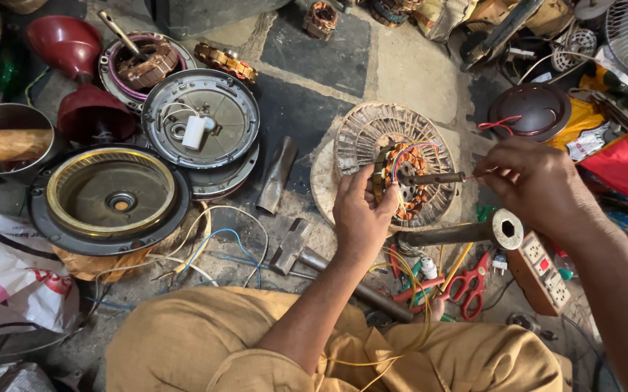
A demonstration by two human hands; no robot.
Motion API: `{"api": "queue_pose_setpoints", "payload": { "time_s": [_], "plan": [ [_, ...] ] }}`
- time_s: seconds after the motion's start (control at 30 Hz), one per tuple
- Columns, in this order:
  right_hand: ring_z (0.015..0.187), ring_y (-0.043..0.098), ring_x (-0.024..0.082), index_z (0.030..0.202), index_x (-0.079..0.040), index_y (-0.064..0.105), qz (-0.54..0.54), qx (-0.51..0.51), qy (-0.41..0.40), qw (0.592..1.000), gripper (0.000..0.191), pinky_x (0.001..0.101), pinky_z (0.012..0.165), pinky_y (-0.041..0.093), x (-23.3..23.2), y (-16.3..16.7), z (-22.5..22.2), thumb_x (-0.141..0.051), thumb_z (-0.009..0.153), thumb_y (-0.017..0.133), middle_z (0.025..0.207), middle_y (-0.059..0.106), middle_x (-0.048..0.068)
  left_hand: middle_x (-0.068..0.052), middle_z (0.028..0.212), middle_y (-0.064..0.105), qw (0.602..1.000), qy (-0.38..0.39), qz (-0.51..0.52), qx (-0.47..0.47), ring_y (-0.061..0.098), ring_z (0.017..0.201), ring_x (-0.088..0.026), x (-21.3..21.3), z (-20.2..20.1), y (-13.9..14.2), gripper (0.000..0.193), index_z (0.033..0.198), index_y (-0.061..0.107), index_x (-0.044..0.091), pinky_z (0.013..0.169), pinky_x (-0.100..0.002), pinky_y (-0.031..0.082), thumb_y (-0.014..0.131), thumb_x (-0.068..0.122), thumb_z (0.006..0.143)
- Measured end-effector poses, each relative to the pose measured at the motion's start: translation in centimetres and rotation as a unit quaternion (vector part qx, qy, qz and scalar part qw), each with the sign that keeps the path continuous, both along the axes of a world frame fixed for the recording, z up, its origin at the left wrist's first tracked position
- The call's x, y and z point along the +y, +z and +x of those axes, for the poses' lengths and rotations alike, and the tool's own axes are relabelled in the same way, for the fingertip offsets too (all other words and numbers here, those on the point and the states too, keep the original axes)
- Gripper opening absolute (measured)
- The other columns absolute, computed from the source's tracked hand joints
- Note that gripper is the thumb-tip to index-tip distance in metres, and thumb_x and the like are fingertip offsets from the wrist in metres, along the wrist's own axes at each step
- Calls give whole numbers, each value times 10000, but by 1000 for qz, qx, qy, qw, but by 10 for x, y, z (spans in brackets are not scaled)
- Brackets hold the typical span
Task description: The person sits on the floor and repairs an electric motor stator by stripping, twisting, and soldering copper wires to the stator windings. They use pliers and a soldering iron to connect and secure the wires.
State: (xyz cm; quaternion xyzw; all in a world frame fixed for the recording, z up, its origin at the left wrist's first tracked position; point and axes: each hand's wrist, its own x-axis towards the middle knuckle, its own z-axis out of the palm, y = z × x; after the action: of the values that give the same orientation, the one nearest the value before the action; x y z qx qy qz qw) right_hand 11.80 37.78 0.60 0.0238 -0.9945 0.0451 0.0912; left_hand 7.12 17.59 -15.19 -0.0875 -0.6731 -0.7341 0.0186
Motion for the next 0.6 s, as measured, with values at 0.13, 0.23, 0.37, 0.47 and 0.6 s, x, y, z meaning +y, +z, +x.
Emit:
{"api": "queue_pose_setpoints", "payload": {
  "time_s": [0.13,0.23,0.37,0.47,0.6],
  "plan": [
    [757,720,190,908,-82,761,9,13,28,999,138,320,668,577,-1,-7,-4,-7,792,772,903,725,67,-58,1015,621,1000,4,9,6,695,785,-108,0,0,0,459,1300,627,-16,681,-233,612,780,122,890],
    [757,732,184,947,-68,746,-10,-10,14,1000,157,327,685,582,2,-8,-3,-1,806,738,920,717,78,-55,1017,619,1000,2,22,-8,698,781,-104,0,1,0,472,1306,621,-21,676,-232,613,780,123,886],
    [780,716,226,1010,-59,757,-7,-11,-21,1000,153,369,729,567,6,-7,2,-74,858,757,903,726,104,-56,1000,622,1000,3,-5,-11,687,764,-110,0,1,1,484,1310,619,-22,661,-237,606,791,128,883],
    [789,731,217,1055,-54,754,-54,-31,-52,997,192,368,732,579,7,-7,4,-118,873,754,912,738,110,-53,995,622,1000,5,-11,-3,685,771,-107,0,0,1,474,1303,634,-15,671,-235,606,789,126,878],
    [766,731,217,1048,-59,767,-47,-55,-80,994,195,372,731,580,8,-11,2,-132,867,769,894,748,118,-37,1002,617,999,-15,-25,-18,679,783,-91,1,0,1,457,1309,629,2,672,-217,617,772,153,902]
  ]
}}
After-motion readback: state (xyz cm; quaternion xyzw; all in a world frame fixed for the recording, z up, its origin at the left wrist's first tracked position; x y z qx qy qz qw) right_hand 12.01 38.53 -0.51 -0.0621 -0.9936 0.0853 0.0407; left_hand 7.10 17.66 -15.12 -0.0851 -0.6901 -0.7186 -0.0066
